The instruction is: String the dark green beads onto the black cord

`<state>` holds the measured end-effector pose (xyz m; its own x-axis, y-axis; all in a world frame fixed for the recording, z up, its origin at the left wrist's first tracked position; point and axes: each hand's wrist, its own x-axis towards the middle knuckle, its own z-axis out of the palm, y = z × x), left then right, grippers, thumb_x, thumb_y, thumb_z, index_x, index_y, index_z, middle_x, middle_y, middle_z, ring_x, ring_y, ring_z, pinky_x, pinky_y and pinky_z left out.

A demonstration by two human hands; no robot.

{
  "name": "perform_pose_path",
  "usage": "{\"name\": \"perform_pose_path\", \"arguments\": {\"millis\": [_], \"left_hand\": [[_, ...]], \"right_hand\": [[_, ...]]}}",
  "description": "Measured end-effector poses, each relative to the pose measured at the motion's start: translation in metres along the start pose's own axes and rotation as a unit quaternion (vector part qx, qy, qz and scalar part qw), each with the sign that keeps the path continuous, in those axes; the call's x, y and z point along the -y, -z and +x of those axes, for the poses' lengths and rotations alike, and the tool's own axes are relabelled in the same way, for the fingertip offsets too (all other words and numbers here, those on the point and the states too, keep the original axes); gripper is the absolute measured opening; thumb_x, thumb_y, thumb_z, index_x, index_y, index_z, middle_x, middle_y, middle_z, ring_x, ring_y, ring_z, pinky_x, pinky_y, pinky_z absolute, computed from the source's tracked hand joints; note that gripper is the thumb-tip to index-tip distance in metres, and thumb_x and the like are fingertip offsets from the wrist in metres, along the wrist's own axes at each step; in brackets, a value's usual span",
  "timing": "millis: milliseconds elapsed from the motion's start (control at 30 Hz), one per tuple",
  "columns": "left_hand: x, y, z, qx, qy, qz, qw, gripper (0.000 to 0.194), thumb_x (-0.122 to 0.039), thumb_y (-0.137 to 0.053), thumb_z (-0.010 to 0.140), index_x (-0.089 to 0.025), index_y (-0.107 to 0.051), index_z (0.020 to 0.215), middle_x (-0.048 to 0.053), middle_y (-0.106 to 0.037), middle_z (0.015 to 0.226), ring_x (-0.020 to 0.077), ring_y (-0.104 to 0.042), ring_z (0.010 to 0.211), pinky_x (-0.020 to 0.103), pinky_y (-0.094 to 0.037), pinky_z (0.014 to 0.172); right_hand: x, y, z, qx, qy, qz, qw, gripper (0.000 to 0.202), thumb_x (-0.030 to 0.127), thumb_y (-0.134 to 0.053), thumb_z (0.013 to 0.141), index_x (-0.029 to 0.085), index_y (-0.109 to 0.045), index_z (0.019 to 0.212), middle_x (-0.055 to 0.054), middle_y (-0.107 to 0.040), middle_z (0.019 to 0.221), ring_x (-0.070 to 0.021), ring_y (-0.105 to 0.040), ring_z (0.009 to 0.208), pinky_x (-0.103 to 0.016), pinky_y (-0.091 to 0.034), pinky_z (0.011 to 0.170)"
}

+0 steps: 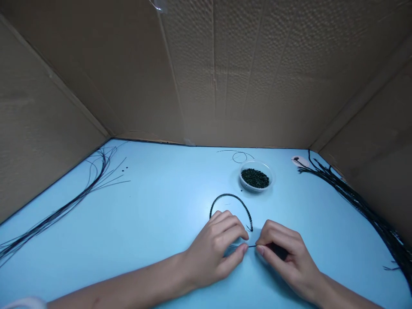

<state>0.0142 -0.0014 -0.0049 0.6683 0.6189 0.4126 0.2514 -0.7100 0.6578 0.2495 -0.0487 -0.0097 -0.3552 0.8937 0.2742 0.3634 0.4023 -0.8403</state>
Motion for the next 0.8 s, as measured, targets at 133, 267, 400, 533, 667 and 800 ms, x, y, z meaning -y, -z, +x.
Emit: {"name": "perform_pose_path", "arguments": {"millis": [133, 267, 400, 533, 667, 800], "left_hand": [[0.0031, -0.0030, 0.0001, -0.005, -0.018, -0.023, 1.000, 0.004, -0.019, -0.061, 0.101, -0.018, -0.065, 0.102, 0.007, -0.072, 0.095, 0.0220, -0.061, 0.089, 0.036, -0.041, 0.082], [0.0035, -0.0052, -0.0001, 0.004, -0.021, -0.027, 0.999, 0.004, -0.019, -0.061, 0.101, -0.018, -0.065, 0.101, 0.006, -0.071, 0.093, 0.0216, -0.061, 0.088, 0.036, -0.040, 0.083], [0.0037, -0.0060, 0.0013, 0.002, -0.017, -0.036, 0.999, 0.007, -0.016, -0.059, 0.101, -0.019, -0.064, 0.098, 0.005, -0.070, 0.090, 0.0206, -0.060, 0.086, 0.035, -0.040, 0.082], [0.0043, -0.0056, 0.0012, 0.013, -0.012, -0.042, 0.999, 0.008, -0.015, -0.058, 0.101, -0.019, -0.062, 0.096, 0.004, -0.069, 0.088, 0.0200, -0.059, 0.085, 0.035, -0.039, 0.081], [0.0043, -0.0046, -0.0002, 0.029, -0.006, -0.037, 0.999, 0.008, -0.013, -0.056, 0.101, -0.019, -0.059, 0.096, 0.004, -0.067, 0.089, 0.0196, -0.058, 0.085, 0.034, -0.039, 0.081], [0.0042, -0.0039, 0.0001, 0.032, -0.006, -0.035, 0.999, 0.009, -0.012, -0.055, 0.100, -0.019, -0.058, 0.095, 0.003, -0.066, 0.088, 0.0193, -0.058, 0.084, 0.034, -0.038, 0.081]], "right_hand": [[-0.0016, -0.0024, 0.0014, 0.010, 0.030, -0.010, 0.999, 0.017, 0.018, -0.056, 0.105, 0.021, -0.066, 0.091, -0.004, -0.062, 0.081, -0.0190, -0.059, 0.073, -0.031, -0.043, 0.066], [-0.0031, -0.0048, 0.0029, 0.019, 0.045, -0.017, 0.999, 0.016, 0.017, -0.057, 0.105, 0.021, -0.066, 0.093, -0.004, -0.062, 0.082, -0.0183, -0.060, 0.073, -0.030, -0.043, 0.065], [-0.0019, -0.0043, 0.0030, 0.013, 0.044, -0.022, 0.999, 0.016, 0.018, -0.057, 0.104, 0.020, -0.066, 0.092, -0.005, -0.062, 0.082, -0.0181, -0.060, 0.072, -0.030, -0.044, 0.065], [-0.0002, -0.0042, 0.0012, 0.014, 0.051, -0.036, 0.998, 0.015, 0.018, -0.057, 0.104, 0.020, -0.066, 0.092, -0.005, -0.062, 0.081, -0.0178, -0.060, 0.072, -0.029, -0.043, 0.065], [0.0003, -0.0048, 0.0004, 0.011, 0.046, -0.042, 0.998, 0.014, 0.019, -0.058, 0.103, 0.020, -0.065, 0.091, -0.004, -0.062, 0.080, -0.0169, -0.058, 0.070, -0.028, -0.043, 0.064], [0.0011, -0.0025, 0.0020, 0.007, 0.042, -0.034, 0.999, 0.014, 0.018, -0.057, 0.102, 0.021, -0.064, 0.090, -0.003, -0.061, 0.079, -0.0163, -0.058, 0.069, -0.028, -0.043, 0.063]]}}
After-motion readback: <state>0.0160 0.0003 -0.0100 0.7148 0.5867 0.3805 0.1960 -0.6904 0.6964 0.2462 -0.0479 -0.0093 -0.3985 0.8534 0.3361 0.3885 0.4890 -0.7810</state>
